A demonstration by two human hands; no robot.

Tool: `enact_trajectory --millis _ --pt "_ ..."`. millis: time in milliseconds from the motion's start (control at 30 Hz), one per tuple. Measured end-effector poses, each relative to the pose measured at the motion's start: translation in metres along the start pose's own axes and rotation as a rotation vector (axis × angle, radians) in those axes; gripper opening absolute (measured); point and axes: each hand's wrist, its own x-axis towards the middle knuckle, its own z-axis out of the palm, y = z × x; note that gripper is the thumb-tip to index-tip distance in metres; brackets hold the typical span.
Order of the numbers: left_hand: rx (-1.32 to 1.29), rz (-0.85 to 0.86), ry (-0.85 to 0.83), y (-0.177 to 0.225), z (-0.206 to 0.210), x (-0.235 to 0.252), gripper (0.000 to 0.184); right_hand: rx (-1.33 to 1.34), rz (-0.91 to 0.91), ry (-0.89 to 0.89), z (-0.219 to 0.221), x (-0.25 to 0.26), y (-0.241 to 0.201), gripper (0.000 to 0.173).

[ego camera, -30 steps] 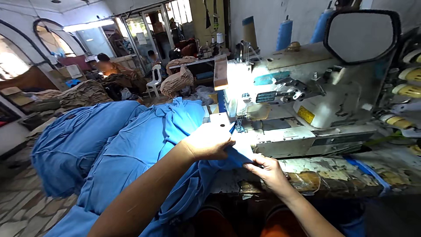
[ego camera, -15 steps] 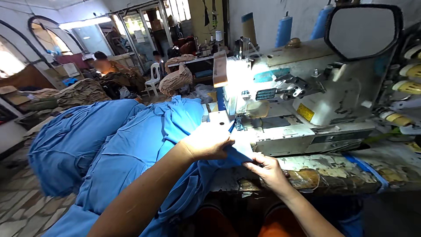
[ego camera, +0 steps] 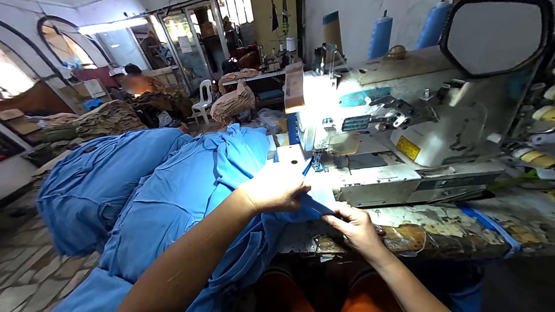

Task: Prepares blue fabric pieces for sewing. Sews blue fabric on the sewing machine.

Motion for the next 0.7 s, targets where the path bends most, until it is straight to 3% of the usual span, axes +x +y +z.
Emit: enact_trajectory --millis 700 --pt "0.002 0.052 0.084 -0.0011 0.0050 0.0014 0.015 -0.015 0.004 0.011 -0.0008 0.0006 0.0014 0.015"
